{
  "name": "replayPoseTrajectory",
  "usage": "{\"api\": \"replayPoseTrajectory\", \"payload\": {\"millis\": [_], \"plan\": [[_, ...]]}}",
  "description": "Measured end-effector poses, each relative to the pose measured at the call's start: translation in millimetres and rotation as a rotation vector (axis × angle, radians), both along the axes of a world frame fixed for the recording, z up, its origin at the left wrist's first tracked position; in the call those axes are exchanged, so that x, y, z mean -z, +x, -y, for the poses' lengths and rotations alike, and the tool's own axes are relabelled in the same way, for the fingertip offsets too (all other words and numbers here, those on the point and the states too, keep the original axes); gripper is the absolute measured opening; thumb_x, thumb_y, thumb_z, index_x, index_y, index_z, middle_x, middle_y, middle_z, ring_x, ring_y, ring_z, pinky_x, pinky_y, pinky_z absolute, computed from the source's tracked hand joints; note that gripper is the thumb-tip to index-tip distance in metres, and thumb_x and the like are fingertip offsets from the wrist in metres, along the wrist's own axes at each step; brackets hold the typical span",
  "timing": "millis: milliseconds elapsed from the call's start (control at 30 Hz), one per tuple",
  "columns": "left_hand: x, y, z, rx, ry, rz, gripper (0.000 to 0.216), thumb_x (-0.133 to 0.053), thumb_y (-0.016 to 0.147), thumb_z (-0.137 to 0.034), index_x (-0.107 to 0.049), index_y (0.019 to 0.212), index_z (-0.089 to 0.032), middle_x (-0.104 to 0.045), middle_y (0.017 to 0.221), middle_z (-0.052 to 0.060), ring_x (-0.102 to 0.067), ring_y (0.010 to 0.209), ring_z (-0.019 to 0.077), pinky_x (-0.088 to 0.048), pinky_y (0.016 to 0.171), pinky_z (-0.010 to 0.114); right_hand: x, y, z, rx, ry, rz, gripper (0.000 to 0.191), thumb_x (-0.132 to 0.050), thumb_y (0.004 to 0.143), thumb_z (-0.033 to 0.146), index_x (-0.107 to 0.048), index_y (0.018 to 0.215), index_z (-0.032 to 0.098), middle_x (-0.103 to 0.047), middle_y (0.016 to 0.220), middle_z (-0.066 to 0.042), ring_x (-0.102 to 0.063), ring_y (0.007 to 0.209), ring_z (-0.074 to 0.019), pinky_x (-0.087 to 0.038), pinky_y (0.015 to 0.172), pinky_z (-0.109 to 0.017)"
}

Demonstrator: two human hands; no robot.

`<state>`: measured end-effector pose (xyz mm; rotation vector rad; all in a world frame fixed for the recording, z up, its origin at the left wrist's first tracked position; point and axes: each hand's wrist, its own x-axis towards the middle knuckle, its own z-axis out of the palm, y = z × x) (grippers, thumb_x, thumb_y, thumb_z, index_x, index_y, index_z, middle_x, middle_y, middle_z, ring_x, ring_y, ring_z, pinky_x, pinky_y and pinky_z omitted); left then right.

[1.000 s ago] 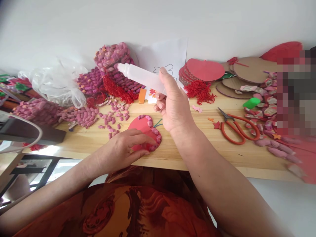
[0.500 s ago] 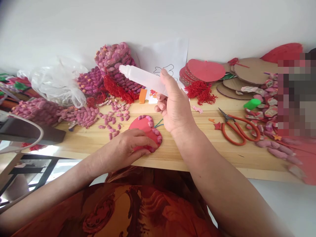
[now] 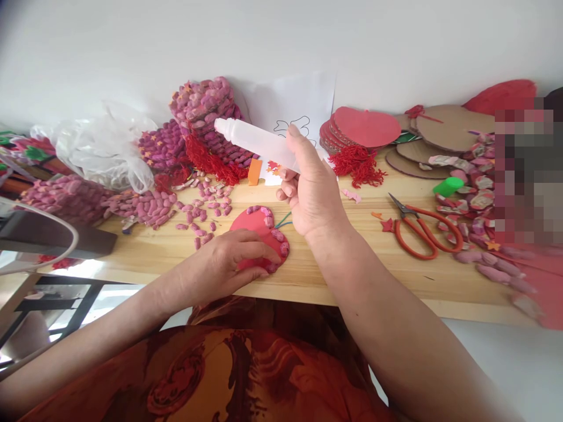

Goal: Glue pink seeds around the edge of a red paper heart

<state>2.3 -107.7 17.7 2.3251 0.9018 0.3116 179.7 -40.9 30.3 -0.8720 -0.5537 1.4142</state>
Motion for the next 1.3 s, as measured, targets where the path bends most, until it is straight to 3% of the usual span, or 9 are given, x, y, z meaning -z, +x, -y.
{"api": "replayPoseTrajectory", "payload": {"millis": [533,933,1300], "plan": [[3.5,1.8,-0.8,0.010,0.042,-0.028,0.018,-0.062,0.098,-0.014,-0.074,0.108,-0.022,-0.073,0.111,0.003,-0.066,0.106,0.0192,-0.050,0.097,0.030,-1.0,-0.3,1.0,-0.004,0.007,-0.013,0.033,-0.078,0.082,0.054,-0.059,0.081,0.027,-0.048,0.059,0.009,-0.033,0.043,-0.0077,-0.035,0.046,-0.024],[-2.7,-3.1,-2.1,0.000,-0.016,0.047,0.017,-0.063,0.097,-0.012,-0.074,0.106,-0.021,-0.074,0.104,0.001,-0.069,0.096,0.0140,-0.052,0.087,0.025,-0.6,0.6,2.2,-0.014,0.040,-0.008,0.034,-0.081,0.079,0.053,-0.059,0.079,0.027,-0.052,0.062,0.007,-0.034,0.043,-0.0082,-0.034,0.046,-0.026],[6.1,0.6,1.2,0.051,0.112,0.012,0.017,-0.063,0.098,-0.016,-0.078,0.102,-0.023,-0.071,0.105,0.003,-0.065,0.097,0.0166,-0.049,0.087,0.028,-0.2,0.7,2.5,-0.013,0.038,-0.017,0.037,-0.083,0.077,0.056,-0.059,0.077,0.028,-0.052,0.061,0.007,-0.033,0.044,-0.0090,-0.035,0.046,-0.027]]}}
